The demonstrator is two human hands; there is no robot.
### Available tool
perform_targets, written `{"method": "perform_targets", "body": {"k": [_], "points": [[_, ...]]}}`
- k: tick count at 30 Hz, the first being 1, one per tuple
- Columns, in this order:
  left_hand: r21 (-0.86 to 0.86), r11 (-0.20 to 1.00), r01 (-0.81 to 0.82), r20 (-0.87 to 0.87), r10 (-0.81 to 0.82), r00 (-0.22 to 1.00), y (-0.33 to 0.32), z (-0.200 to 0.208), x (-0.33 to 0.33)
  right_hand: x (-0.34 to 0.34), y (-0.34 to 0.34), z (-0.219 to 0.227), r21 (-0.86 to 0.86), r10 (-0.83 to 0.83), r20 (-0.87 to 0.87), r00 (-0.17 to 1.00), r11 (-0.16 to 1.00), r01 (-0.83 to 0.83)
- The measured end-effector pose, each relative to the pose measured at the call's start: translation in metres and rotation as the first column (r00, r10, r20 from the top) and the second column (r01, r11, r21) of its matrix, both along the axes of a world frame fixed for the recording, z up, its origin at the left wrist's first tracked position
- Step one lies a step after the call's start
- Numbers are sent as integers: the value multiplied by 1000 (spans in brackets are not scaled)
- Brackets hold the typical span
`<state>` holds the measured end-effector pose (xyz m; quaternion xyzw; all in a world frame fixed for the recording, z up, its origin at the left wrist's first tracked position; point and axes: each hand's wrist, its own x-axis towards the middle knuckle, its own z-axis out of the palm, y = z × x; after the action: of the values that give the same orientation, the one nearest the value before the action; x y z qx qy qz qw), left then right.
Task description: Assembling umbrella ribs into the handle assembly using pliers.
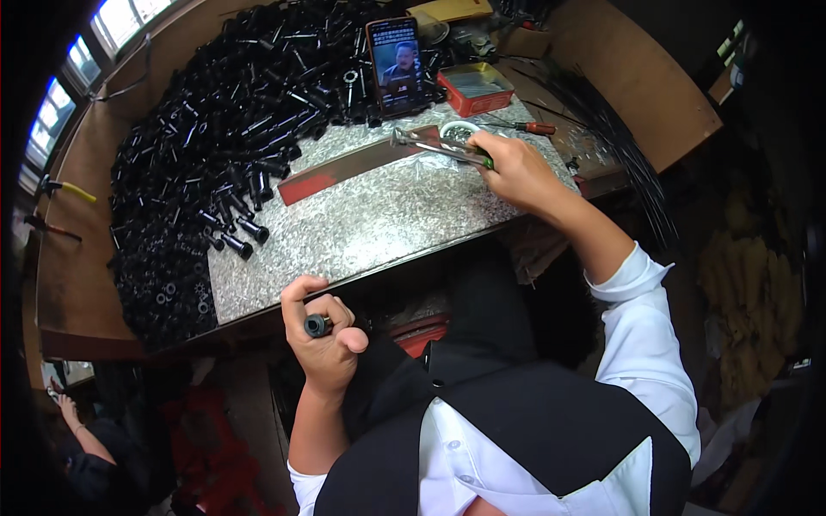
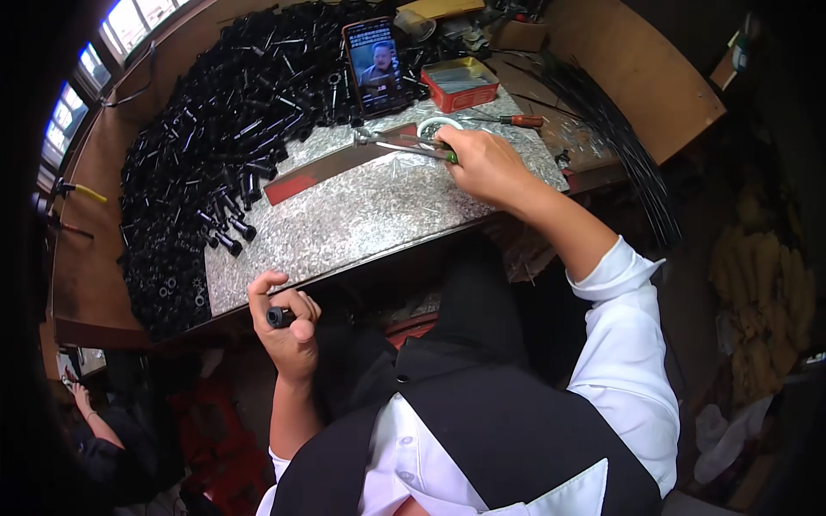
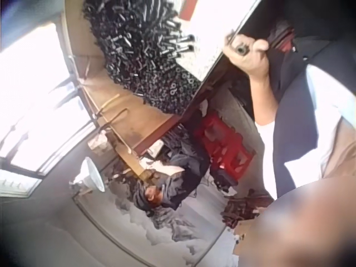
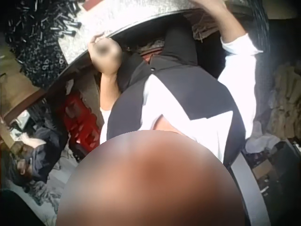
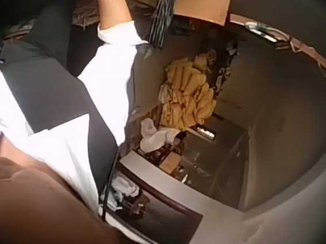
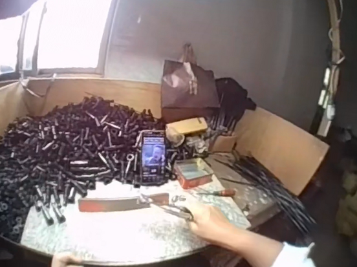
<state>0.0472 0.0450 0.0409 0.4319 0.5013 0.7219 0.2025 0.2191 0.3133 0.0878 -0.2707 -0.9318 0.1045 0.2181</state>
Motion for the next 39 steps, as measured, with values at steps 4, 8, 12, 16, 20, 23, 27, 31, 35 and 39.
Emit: {"method": "perform_targets", "body": {"k": [4,8,12,16,20,23,27,31,35,39], "points": [[-26,1000,11,30,-10,1000,2,12,13,-10,35,3,-14,-147,266,953,988,156],[-42,999,-5,-12,5,1000,4,6,14,-25,52,-3,10,-136,459,878,989,148],[-70,997,38,-67,-42,997,2,4,10,-36,51,0,18,-118,499,859,992,125],[-48,999,9,2,-9,1000,6,4,14,-38,51,-2,31,-116,492,863,993,116],[-81,996,27,-48,-31,998,7,3,14,-37,50,-1,28,-118,475,872,992,119],[-58,998,11,9,-11,1000,9,3,15,-33,55,-7,38,-132,434,891,991,128],[-52,999,9,15,-8,1000,11,2,15,-25,56,-14,96,-116,240,964,991,95],[-74,997,10,15,-9,1000,16,0,17,-34,14,-18,-59,22,-187,982,998,-34],[-87,996,20,-1,-20,1000,18,-1,18,-45,-71,-6,-351,202,-481,853,848,-398],[-102,995,-4,47,9,999,15,-6,19,-55,-132,-16,-396,274,-691,669,631,-667]]}}
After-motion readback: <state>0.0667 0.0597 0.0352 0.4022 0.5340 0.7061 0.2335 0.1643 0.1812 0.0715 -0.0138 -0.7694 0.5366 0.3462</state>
